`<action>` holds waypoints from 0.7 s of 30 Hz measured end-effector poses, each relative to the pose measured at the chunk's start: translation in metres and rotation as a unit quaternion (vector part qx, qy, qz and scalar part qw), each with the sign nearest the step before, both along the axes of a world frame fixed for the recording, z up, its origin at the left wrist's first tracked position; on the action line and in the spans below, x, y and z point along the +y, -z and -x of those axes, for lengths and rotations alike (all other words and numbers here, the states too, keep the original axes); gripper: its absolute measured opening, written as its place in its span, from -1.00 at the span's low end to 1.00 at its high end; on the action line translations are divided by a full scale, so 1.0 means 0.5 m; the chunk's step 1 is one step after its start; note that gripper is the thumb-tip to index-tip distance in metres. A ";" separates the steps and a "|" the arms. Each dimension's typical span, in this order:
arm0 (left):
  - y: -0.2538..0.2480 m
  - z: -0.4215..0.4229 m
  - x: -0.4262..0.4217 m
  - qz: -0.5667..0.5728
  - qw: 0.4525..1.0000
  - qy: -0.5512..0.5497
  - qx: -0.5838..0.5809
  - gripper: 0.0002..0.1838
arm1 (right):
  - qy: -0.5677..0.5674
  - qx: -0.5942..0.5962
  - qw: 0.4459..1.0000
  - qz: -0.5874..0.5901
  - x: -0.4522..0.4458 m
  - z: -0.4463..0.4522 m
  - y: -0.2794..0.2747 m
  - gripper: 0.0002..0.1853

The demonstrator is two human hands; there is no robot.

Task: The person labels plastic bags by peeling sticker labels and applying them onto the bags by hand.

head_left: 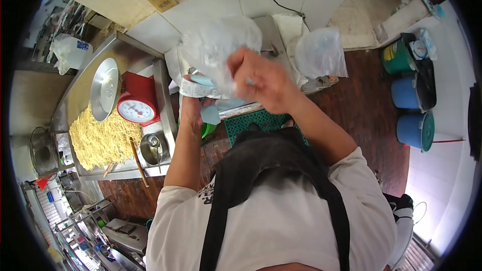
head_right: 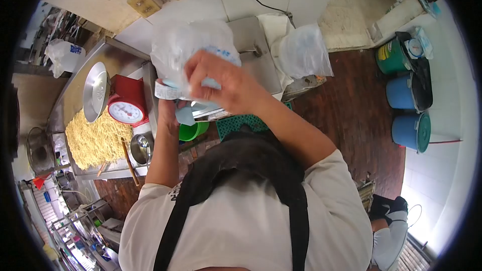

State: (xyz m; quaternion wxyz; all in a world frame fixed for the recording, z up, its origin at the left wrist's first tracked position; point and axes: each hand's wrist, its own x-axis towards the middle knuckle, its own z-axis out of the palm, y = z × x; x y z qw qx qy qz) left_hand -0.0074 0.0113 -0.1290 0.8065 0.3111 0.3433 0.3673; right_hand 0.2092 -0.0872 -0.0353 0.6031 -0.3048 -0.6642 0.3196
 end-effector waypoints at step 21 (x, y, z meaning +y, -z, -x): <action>-0.066 -0.268 -0.099 0.133 0.973 0.168 -0.079 -0.79 | -0.008 0.368 0.902 0.223 -0.326 -0.304 0.125 -0.36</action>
